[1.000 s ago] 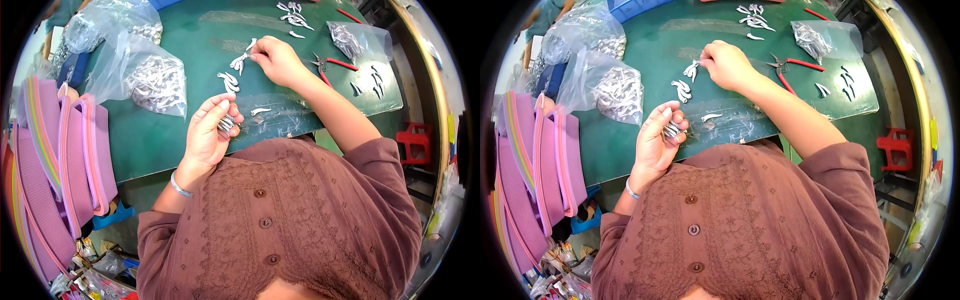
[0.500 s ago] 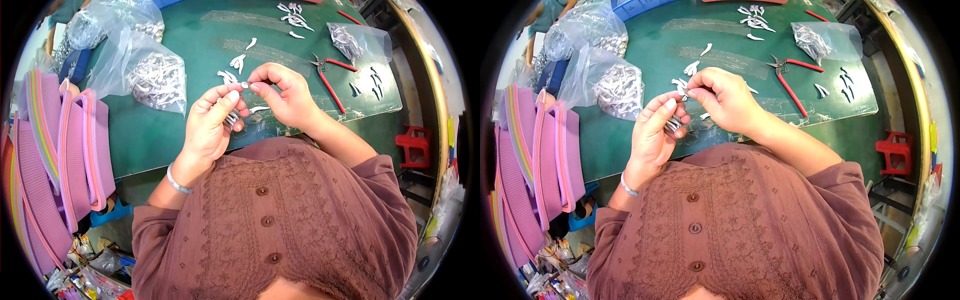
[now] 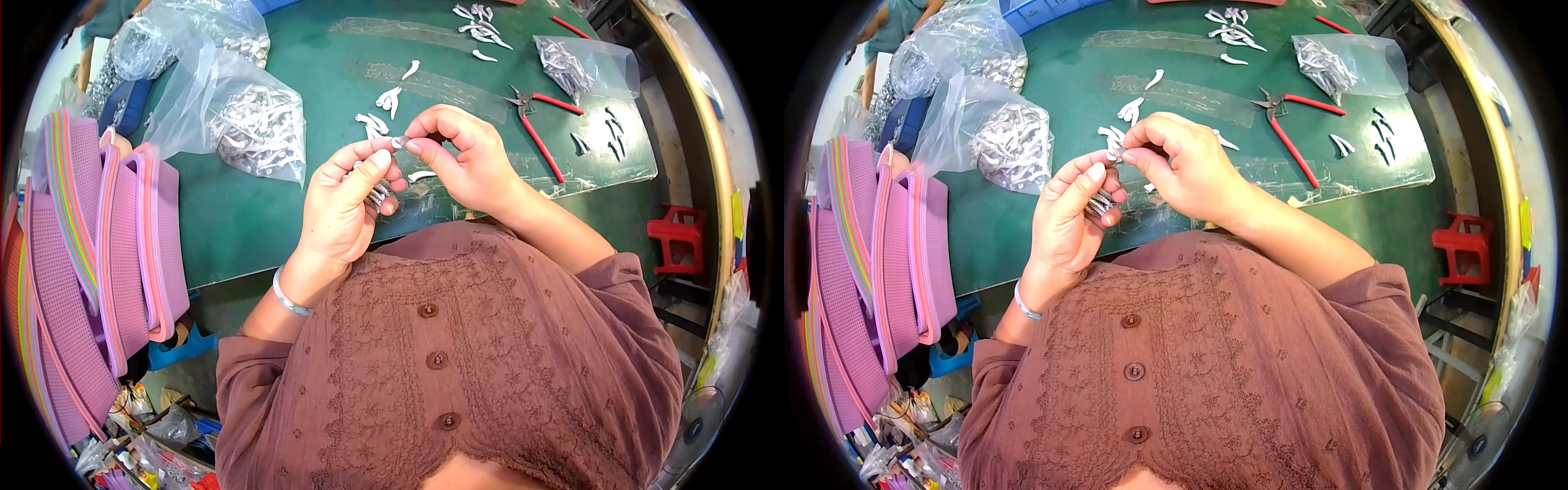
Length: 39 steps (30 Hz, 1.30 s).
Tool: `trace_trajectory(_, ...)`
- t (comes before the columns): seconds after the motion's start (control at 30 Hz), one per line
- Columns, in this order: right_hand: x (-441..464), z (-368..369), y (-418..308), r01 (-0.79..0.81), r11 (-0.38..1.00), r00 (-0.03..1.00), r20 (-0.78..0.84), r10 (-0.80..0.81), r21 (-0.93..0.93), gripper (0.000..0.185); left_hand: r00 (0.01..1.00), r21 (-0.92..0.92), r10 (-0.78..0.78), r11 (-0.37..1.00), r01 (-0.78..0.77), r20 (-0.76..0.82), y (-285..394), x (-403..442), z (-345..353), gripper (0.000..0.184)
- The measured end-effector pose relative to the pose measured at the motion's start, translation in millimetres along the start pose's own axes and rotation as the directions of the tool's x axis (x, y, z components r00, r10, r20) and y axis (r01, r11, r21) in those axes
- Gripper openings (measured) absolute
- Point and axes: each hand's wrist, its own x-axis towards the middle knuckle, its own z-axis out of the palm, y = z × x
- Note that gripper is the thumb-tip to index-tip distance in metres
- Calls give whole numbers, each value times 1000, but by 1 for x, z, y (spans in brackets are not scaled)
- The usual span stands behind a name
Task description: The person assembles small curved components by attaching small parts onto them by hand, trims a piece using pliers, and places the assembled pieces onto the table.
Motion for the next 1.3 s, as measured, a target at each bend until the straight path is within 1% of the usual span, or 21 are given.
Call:
trace_trajectory(0.1, 0, 0, 0, 32, 999, 999, -13, -32, -1, 9, 1000, -12, -2, 1000, 2, -8, 0, 0, 0, 17)
trace_trajectory(0.2, 0, 0, -1, 107, 994, 994, -1, -107, 14, 12, 1000, -37, -22, 999, 21, -17, -1, 1, -1, 18)
trace_trajectory(0.3, 1, 0, 0, 261, 962, 965, 40, -259, -79, 16, 999, -42, -39, 998, 38, -21, -2, 2, -3, 19)
trace_trajectory(0.4, 0, 1, -3, 295, 952, 956, 26, -294, -84, 19, 1000, -59, -23, 998, 23, -4, -5, 3, -5, 19)
trace_trajectory(0.5, 0, 0, -6, 261, 965, 965, 19, -261, -13, 22, 1000, -87, -16, 996, 17, 14, -7, 3, -8, 20)
trace_trajectory(0.6, -3, 0, -6, 171, 985, 985, 25, -172, 16, 25, 1000, -98, -19, 995, 21, 20, -9, 2, -10, 20)
trace_trajectory(0.8, -5, 3, -2, 111, 992, 993, 25, -112, 60, 26, 1000, -100, -9, 995, 11, 22, -10, 1, -13, 21)
trace_trajectory(1.0, -8, 6, 3, 70, 991, 997, 5, -71, 113, 31, 1000, -142, -22, 990, 24, 19, -11, 2, -17, 21)
trace_trajectory(1.3, -9, 7, 3, 58, 992, 998, 19, -60, 112, 31, 998, -205, -50, 977, 56, 30, -12, 3, -22, 21)
